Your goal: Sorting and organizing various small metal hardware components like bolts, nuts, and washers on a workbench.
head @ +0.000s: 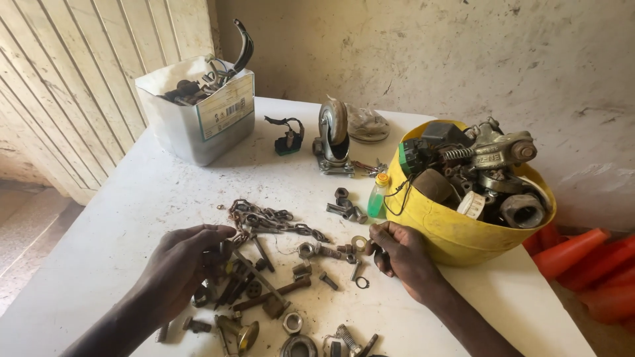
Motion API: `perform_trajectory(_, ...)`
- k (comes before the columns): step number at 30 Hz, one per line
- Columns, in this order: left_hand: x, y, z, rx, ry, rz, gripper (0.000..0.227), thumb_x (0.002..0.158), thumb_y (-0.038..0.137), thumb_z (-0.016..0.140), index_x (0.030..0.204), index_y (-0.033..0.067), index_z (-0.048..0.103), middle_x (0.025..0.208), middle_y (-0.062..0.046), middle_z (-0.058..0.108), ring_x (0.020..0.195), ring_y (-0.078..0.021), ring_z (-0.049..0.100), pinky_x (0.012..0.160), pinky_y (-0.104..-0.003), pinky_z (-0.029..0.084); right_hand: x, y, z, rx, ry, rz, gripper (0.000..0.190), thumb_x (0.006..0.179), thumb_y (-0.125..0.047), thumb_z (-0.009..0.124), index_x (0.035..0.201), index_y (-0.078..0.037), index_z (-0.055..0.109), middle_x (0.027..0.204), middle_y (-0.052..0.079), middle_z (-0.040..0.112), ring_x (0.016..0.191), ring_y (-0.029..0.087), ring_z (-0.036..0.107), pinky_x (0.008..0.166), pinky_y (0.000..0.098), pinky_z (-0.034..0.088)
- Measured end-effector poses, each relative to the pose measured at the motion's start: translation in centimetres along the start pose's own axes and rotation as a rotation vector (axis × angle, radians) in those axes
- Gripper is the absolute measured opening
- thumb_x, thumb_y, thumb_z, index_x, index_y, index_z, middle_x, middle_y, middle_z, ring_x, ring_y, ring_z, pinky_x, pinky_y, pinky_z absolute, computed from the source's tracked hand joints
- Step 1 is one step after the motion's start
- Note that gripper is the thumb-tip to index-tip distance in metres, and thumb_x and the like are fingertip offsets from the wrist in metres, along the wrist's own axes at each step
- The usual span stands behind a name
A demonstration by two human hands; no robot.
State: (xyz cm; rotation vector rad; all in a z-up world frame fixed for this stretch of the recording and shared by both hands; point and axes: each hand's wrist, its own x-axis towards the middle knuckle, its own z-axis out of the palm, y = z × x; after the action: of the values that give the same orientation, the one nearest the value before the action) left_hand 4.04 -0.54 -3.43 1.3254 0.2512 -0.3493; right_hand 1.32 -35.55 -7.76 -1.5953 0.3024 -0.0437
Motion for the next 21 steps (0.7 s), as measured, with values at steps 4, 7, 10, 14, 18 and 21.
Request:
perform_trajectory(4,0.3,0.0,-0.7,-0.038,0.029,0.06,0.023,0.099,0.004,0.064,0.109,-0.0138,0.074,0.08,-0.024,0.064,0.064,-0.0287,0.054,0.054,-0.036,0.041,-0.3,-0.7,0.0,0.013,-0.02,0.054,0.019,0.095,-0.009,0.057,0.108,0.001,0.065,0.083,0.013,0.063,0.05,0.014,0.041,0.042,0.0259,0.024)
perform_trajectory(7,0.0,0.2,-1.2,-0.01,0.041,0.135,0.022,0.098,0.002,0.064,0.106,-0.016,0.074,0.073,-0.026,0.063,0.056,-0.0283,0.052,0.047,-0.034,0.04,-1.3,-1.9,1.3,-0.195,0.036,0.068,0.031,0.093,-0.006,0.05,0.117,-0.004,0.07,0.07,0.005,0.051,0.05,0.012,0.033,0.044,0.0263,0.021)
perform_trajectory(10,-0.1,0.2,-1.8,0.053,0.06,0.168,0.023,0.098,0.005,0.065,0.103,-0.0146,0.076,0.066,-0.023,0.062,0.049,-0.027,0.051,0.043,-0.034,0.039,-0.6,-0.8,1.0,-0.661,0.044,-0.037,0.04,0.095,-0.017,0.057,0.134,-0.015,0.066,0.055,-0.001,0.043,0.046,0.011,0.026,0.045,0.0287,0.023)
perform_trajectory(14,0.8,-0.9,-2.9,0.094,0.027,0.161,0.026,0.102,0.009,0.063,0.108,-0.0122,0.077,0.073,-0.022,0.065,0.054,-0.0264,0.053,0.045,-0.035,0.042,0.6,1.4,0.6,-1.3,0.03,-0.242,0.045,0.097,-0.032,0.063,0.141,-0.025,0.06,0.092,0.017,0.079,0.081,0.035,0.075,0.067,0.0482,0.058)
perform_trajectory(18,-0.4,-0.9,-1.9,0.12,0.005,0.167,0.027,0.1,0.009,0.064,0.105,-0.0135,0.078,0.081,-0.022,0.068,0.067,-0.0256,0.055,0.056,-0.034,0.042,-0.2,-1.0,1.2,-1.252,-0.026,-0.056,0.027,0.098,-0.034,0.065,0.124,-0.025,0.063,0.089,0.006,0.08,0.074,0.022,0.074,0.063,0.0393,0.055)
perform_trajectory(21,-1.2,-1.1,-1.1,0.11,-0.013,0.187,0.023,0.099,0.004,0.064,0.102,-0.012,0.081,0.075,-0.02,0.069,0.057,-0.0235,0.056,0.048,-0.032,0.041,-0.4,-1.9,0.8,-1.119,-0.037,0.034,0.028,0.094,-0.041,0.069,0.116,-0.023,0.067,0.109,0.01,0.076,0.1,0.025,0.072,0.079,0.0398,0.054)
